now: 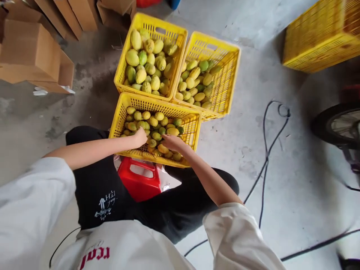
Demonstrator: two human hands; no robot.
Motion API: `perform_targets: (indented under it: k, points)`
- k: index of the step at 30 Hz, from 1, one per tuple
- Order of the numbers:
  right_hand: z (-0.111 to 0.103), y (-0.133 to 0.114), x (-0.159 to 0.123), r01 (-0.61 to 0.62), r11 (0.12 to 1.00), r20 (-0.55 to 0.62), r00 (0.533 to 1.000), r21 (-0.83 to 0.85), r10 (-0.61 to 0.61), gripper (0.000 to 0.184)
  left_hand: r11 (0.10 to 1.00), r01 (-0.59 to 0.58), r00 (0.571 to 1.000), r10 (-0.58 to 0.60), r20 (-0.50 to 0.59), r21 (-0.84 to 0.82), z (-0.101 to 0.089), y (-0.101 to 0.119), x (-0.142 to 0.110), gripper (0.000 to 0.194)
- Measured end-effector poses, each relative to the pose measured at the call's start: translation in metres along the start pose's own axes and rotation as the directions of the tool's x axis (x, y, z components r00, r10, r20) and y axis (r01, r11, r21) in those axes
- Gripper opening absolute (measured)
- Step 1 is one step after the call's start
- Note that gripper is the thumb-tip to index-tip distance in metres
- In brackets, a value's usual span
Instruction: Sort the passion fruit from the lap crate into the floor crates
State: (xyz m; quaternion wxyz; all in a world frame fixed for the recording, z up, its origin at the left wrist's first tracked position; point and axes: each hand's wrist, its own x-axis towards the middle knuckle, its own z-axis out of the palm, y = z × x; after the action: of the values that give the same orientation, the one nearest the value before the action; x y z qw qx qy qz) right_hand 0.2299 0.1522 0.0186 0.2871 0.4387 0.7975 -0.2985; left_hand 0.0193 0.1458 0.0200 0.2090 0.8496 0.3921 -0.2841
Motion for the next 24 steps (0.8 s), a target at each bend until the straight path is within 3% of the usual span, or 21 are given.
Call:
perform_targets:
  k: [2, 3, 6, 8, 11, 15, 17, 20, 24]
  points:
    - [0.005, 0.001, 0.003, 0.039, 0.999, 0.001, 0.999, -0.031, -0.039, 0.051, 0.999, 0.035, 0.999, -0.035, -0.001, -0.022, 0.006, 0.009, 0.013, 0.035]
    - [0.008, 0.003, 0.004, 0.047, 0.998, 0.043, 0.998, -0.037, -0.045, 0.050, 0.999, -0.002, 1.000, 0.002, 0.004, -0.035, 0.009, 0.014, 0.017, 0.035]
    - [0.020, 0.013, 0.002, 0.006, 1.000, 0.214, 0.977, -0.023, -0.001, 0.046, 0.973, -0.225, 0.970, 0.228, 0.078, -0.053, 0.015, 0.021, 0.025, 0.032]
    - [0.026, 0.019, 0.002, -0.047, 0.999, 0.270, 0.962, -0.017, 0.050, 0.044, 0.952, -0.301, 0.941, 0.305, 0.149, -0.052, 0.016, 0.018, 0.028, 0.030]
    - [0.030, 0.024, 0.006, -0.064, 0.998, 0.280, 0.958, -0.009, 0.064, 0.044, 0.978, -0.206, 0.959, 0.206, 0.192, -0.021, 0.016, 0.008, 0.034, 0.036]
    - [0.030, 0.021, 0.011, -0.008, 0.999, 0.202, 0.979, 0.049, -0.002, 0.046, 0.996, -0.071, 0.983, 0.061, 0.176, 0.054, 0.017, -0.002, 0.040, 0.046]
    - [0.031, 0.019, 0.011, 0.023, 0.997, 0.178, 0.983, 0.071, -0.035, 0.045, 0.991, -0.116, 0.977, 0.102, 0.189, 0.066, 0.018, -0.002, 0.040, 0.046]
    - [0.035, 0.017, 0.010, 0.013, 0.997, 0.240, 0.970, 0.071, -0.030, 0.044, 0.978, -0.206, 0.957, 0.195, 0.216, 0.033, 0.017, 0.001, 0.037, 0.045]
    - [0.036, 0.018, 0.008, -0.017, 0.998, 0.296, 0.955, 0.067, -0.004, 0.042, 0.977, -0.212, 0.944, 0.198, 0.263, 0.024, 0.015, 0.002, 0.034, 0.043]
